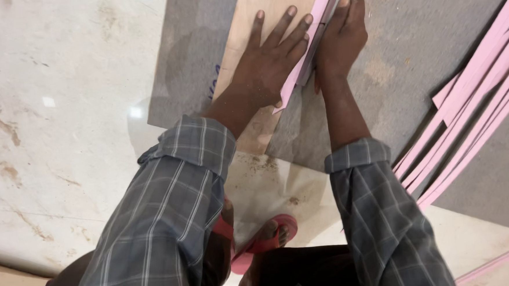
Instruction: The person kneels on the floor and applies a pink strip to the edge of a wooden board. They use a red utility knife to trim the strip flush with the board's edge and smooth it down with their hands.
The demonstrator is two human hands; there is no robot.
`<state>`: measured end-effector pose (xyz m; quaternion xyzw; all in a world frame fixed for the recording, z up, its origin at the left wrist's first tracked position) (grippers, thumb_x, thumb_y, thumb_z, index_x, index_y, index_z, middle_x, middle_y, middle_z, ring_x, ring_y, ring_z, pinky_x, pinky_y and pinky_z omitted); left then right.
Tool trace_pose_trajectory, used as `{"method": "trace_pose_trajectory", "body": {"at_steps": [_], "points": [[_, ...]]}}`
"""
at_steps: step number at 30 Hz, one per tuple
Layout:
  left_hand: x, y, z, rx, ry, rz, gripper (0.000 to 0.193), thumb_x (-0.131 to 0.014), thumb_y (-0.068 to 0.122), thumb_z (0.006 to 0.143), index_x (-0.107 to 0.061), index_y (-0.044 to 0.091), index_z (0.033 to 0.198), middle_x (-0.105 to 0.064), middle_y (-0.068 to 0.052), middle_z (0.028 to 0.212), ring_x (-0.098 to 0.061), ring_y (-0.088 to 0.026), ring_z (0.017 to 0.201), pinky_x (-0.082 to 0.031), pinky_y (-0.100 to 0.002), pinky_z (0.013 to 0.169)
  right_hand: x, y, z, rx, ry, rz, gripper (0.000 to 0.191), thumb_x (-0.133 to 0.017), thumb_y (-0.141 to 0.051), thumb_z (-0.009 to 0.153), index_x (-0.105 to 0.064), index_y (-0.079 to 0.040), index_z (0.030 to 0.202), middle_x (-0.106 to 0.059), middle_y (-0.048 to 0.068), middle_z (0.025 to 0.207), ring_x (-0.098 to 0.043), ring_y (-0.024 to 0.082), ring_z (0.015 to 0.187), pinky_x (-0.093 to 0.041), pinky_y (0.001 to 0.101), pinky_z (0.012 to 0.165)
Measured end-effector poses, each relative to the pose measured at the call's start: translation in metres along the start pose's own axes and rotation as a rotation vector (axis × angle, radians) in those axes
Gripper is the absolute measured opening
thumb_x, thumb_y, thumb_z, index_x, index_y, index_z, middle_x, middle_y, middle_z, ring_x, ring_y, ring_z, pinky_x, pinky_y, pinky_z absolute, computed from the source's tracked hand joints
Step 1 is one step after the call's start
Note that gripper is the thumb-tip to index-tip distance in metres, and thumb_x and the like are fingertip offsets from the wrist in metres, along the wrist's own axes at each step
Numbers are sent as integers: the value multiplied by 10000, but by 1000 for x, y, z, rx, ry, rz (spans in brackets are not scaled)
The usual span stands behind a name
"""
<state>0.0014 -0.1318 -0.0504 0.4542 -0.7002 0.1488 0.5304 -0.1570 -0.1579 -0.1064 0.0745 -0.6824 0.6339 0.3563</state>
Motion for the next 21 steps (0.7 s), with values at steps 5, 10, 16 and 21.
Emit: {"method": "trace_pose_trajectory", "body": {"at_steps": [5,10,16,21], "points": [[9,0,-1,-26,65,-5,1317,-985,488,429,-408,168,1568,-104,-21,1730,-14,-268,1581,1,-623,1253,27,-30,-146,5,-85,-154,408,-394,-261,1210,-566,34,1433,-675,262,1300,-693,355,1199,-550,455,991],[-10,-1,-2,-47,138,-8,1266,-971,446,499,-410,151,1595,-131,-48,1738,-31,-286,1587,-7,-649,1252,18,-16,-115,151,-37,-248,420,-386,-253,1177,-568,78,1359,-664,264,1131,-703,388,976,-557,440,802],[-12,3,1,-6,186,26,1145,-955,376,559,-450,173,1567,-141,-33,1743,-43,-268,1597,-13,-648,1261,14,-11,-46,-65,-46,-66,282,-443,-239,1145,-602,-8,1119,-682,197,869,-672,291,738,-532,438,677],[-5,2,-3,-48,243,-16,1088,-934,337,597,-463,162,1562,-158,-44,1727,-64,-290,1586,-17,-657,1260,30,-28,-163,-29,-77,-220,339,-437,-181,1149,-593,30,1363,-700,261,1195,-744,371,1058,-582,418,895]]}}
Point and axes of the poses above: each hand's wrist, its own z-axis towards the middle knuckle, its own x-axis out of the back of the hand, y = z × x, the point moved 6 cm from there along z, towards the middle knuckle
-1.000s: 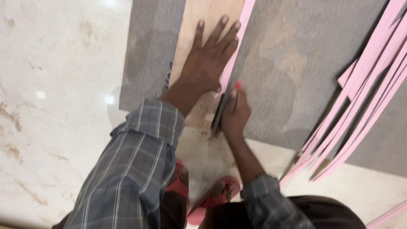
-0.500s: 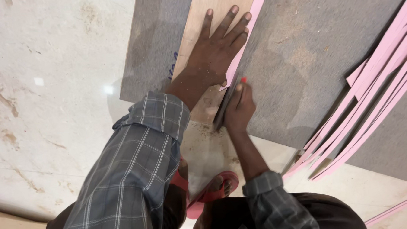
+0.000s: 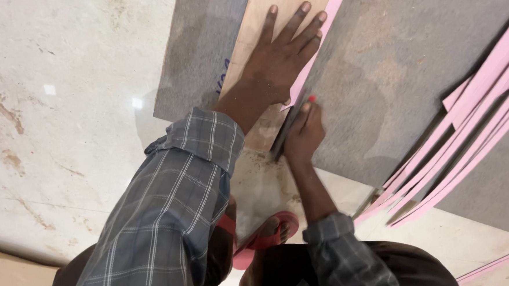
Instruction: The person kneels on the floor and applies a pink strip to the edge of a wooden board. They use a red utility knife to trim the strip flush with the board's edge and smooth it down with their hands.
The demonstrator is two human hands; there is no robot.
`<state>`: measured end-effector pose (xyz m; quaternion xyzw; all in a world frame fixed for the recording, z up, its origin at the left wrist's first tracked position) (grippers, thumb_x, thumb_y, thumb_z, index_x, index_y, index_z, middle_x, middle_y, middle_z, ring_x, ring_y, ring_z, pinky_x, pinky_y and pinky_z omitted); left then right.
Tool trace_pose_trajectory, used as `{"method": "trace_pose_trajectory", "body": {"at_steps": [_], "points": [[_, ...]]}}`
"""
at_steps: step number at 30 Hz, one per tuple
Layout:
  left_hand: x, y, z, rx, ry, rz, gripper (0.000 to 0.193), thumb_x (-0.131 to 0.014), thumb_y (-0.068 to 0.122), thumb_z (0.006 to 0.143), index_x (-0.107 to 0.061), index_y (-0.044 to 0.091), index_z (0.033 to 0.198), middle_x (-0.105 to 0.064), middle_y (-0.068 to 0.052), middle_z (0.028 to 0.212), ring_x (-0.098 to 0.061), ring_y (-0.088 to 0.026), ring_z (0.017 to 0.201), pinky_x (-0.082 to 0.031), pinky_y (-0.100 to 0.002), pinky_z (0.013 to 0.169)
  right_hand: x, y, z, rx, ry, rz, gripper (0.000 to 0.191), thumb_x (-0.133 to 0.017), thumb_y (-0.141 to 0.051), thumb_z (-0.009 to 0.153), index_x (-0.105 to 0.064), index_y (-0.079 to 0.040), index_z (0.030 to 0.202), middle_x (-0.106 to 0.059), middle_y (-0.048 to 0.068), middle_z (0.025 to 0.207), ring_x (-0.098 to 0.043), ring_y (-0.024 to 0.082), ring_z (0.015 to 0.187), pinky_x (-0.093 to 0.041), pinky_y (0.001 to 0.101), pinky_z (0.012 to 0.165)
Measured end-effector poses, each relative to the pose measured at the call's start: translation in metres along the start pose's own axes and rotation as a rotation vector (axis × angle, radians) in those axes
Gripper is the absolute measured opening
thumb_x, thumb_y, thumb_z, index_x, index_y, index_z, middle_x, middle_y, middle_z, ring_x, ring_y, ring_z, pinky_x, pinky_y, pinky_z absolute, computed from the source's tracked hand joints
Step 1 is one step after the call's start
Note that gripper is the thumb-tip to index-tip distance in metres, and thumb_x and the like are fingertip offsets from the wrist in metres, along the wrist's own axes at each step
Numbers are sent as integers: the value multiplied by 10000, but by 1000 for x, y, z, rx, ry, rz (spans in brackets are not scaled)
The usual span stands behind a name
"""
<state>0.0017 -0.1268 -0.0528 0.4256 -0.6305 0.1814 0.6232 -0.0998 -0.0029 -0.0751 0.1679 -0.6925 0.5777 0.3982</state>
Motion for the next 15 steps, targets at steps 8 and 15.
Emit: {"method": "trace_pose_trajectory", "body": {"at_steps": [8,15], "points": [[-7,1,0,30,-58,12,1031,-876,294,669,-428,146,1586,-144,-49,1734,-51,-285,1591,-22,-644,1260,-4,-3,97,-81,20,117,331,-421,-273,1146,-613,-8,1093,-690,181,903,-689,311,757,-531,448,677],[-2,3,1,20,-24,65,1010,-871,273,664,-440,159,1570,-138,-40,1731,-34,-278,1579,-16,-644,1249,-7,20,28,-73,-25,-42,366,-436,-211,1119,-611,40,1320,-694,254,1125,-727,370,958,-554,419,792]]}}
Point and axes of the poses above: each hand's wrist, its own z-axis towards the middle knuckle, its own x-axis out of the back of the hand, y = z × x, the point moved 6 cm from there along z, towards the middle knuckle
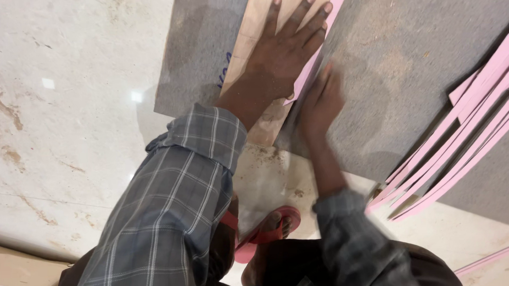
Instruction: The person kneels on the floor and applies a pink strip to the edge of a wooden board. They use a red utility knife to trim the strip flush with the board's edge and smooth it down with their hands.
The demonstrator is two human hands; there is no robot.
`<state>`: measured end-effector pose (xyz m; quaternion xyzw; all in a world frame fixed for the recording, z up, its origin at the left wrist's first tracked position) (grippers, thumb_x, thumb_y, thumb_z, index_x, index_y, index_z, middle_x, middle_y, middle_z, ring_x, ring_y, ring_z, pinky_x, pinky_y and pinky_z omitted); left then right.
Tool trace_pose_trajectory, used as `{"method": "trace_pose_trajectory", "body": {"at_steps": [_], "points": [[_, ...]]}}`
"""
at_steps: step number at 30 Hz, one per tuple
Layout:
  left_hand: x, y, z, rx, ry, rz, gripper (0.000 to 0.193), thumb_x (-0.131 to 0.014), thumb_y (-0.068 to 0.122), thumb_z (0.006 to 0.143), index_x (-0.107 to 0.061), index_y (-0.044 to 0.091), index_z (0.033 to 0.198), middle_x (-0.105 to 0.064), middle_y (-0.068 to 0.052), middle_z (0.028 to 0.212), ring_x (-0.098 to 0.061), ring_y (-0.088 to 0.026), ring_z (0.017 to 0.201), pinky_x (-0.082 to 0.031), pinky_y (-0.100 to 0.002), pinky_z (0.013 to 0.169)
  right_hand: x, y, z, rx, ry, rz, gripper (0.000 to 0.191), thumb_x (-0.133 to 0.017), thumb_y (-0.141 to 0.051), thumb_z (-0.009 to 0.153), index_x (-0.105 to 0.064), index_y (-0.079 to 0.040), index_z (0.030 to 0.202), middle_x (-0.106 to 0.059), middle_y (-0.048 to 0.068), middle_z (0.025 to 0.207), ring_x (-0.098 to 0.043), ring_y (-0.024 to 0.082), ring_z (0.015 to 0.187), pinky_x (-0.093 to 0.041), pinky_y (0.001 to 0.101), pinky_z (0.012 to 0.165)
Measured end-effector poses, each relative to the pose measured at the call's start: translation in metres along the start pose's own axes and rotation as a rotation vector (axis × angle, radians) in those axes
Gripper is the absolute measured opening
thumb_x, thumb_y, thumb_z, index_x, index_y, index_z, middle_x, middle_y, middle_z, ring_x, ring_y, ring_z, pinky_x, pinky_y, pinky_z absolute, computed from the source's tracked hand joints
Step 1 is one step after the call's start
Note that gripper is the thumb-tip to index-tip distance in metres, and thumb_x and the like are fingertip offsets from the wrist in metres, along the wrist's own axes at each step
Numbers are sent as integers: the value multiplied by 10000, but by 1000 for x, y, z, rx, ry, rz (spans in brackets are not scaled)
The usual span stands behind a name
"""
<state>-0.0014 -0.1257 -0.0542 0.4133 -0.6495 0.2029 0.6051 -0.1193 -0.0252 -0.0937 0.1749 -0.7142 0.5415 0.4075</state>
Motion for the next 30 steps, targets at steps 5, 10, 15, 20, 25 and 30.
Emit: {"method": "trace_pose_trajectory", "body": {"at_steps": [5,10,15,20,25,30], "points": [[8,-1,-3,-6,-49,-59,1041,-880,291,668,-419,146,1590,-130,-39,1741,-30,-286,1596,-26,-668,1258,-3,-12,136,311,110,277,332,-427,-297,1180,-577,-8,1115,-698,207,973,-702,323,844,-572,436,778],[4,0,-3,-7,-157,-115,1097,-896,305,603,-409,131,1570,-122,-42,1720,-30,-284,1572,-30,-641,1243,13,-23,-16,146,60,59,359,-442,-209,1185,-601,53,1372,-662,294,1257,-688,453,1136,-553,455,950],[13,-4,-15,-8,381,-107,530,-833,287,1020,-546,160,1447,-203,-18,1732,-99,-241,1637,-35,-610,1343,-1,1,23,-153,-27,-12,317,-448,-240,1132,-638,12,1106,-679,236,933,-700,374,796,-540,451,733],[11,-1,-18,-35,218,-118,764,-864,229,747,-597,133,1456,-298,-80,1694,-212,-300,1596,-100,-652,1273,1,-35,170,312,172,224,312,-413,-289,1164,-597,-37,1161,-738,162,975,-745,292,816,-583,390,726],[31,-5,-7,-22,-31,-161,1055,-942,352,522,-555,161,1484,-261,-40,1694,-170,-263,1569,-93,-626,1265,5,-46,196,296,252,170,313,-414,-310,1179,-608,-73,1114,-739,125,906,-731,214,763,-571,384,698],[18,-18,0,-46,-182,-279,1086,-915,506,568,-475,206,1514,-209,32,1686,-115,-215,1560,-64,-585,1280,3,-45,195,122,221,58,292,-408,-307,1151,-586,-92,1066,-655,71,720,-624,170,599,-499,354,579]]}}
Point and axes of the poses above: each hand's wrist, its own z-axis towards the middle knuckle, its own x-axis out of the back of the hand, y = z × x, the point moved 6 cm from there along z, towards the middle knuckle
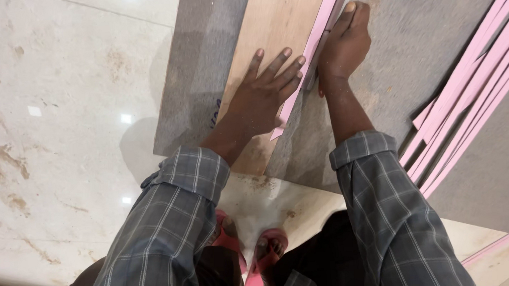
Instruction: The person kneels on the floor and applies a pink strip to the edge of a wooden board. They use a red utility knife to trim the strip flush with the board's edge and smooth it down with their hands.
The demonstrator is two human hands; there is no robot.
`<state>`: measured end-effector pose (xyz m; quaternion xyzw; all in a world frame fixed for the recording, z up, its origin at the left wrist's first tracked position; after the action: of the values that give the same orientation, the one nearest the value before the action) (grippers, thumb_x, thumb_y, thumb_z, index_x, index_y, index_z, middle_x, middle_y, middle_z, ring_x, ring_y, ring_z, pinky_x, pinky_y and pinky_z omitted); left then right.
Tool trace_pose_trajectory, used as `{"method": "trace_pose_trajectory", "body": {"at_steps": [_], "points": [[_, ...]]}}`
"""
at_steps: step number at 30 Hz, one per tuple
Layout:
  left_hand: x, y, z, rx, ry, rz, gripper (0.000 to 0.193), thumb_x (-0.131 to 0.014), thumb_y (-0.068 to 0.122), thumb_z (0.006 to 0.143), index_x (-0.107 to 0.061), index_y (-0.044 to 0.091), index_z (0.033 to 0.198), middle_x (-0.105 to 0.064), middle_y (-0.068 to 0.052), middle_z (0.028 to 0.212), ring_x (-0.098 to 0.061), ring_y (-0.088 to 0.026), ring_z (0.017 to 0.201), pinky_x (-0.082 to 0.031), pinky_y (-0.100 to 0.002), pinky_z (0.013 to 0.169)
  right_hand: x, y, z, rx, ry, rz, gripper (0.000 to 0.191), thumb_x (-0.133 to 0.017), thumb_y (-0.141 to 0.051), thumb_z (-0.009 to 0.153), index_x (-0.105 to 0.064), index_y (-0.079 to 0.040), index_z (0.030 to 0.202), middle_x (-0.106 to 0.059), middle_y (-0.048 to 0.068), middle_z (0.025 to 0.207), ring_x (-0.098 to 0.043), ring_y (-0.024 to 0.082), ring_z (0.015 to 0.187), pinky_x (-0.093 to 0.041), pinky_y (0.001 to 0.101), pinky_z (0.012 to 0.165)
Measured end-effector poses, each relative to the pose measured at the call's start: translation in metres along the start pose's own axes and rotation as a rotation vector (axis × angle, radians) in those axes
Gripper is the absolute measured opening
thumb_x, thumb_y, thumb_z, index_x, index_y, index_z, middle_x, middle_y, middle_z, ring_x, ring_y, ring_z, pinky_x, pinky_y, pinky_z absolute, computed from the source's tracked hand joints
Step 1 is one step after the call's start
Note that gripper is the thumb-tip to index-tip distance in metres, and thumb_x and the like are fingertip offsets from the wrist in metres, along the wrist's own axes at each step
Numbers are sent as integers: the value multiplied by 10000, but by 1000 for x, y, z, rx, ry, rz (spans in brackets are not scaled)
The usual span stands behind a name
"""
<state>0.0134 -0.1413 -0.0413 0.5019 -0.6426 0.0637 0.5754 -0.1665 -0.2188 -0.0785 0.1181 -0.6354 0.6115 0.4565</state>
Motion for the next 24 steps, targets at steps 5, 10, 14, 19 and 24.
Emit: {"method": "trace_pose_trajectory", "body": {"at_steps": [5,10,14,19,24], "points": [[3,-6,5,-46,204,101,835,-838,491,801,-492,243,1519,-256,44,1717,-119,-209,1599,-66,-589,1316,-2,-8,4,-44,-29,-27,304,-393,-335,1161,-572,-102,1079,-658,50,721,-630,154,602,-496,345,575],[20,-20,35,97,-43,126,1240,-885,502,671,-203,163,1649,-96,-51,1720,12,-291,1572,-9,-582,1254,-1,-20,4,32,1,12,343,-365,-363,1162,-580,-101,1110,-692,40,776,-673,132,638,-519,327,580],[34,-22,57,142,-197,219,1450,-944,500,559,-53,182,1658,54,-35,1727,93,-304,1558,37,-586,1229,-4,-17,5,-10,-53,66,351,-359,-357,1162,-577,-89,1102,-681,40,788,-643,115,663,-519,310,591],[34,-16,52,141,-157,202,1517,-959,562,486,-79,192,1665,33,-10,1738,86,-300,1579,43,-612,1248,-1,-17,5,54,-57,153,337,-380,-328,1183,-583,-64,1126,-691,74,875,-629,122,758,-540,322,677],[35,-14,51,142,-93,191,1526,-968,534,458,-120,174,1674,-25,-21,1748,50,-305,1584,20,-630,1247,11,-18,-26,-59,-88,137,338,-411,-311,1165,-583,-36,1070,-652,128,850,-619,166,735,-530,355,680]]}}
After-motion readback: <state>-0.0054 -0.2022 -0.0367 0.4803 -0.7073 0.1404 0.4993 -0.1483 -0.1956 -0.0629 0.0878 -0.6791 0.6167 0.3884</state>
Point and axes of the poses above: each hand's wrist, its own z-axis towards the middle knuckle, its own x-axis out of the back of the hand, y = z × x, the point moved 6 cm from there along z, towards the middle knuckle
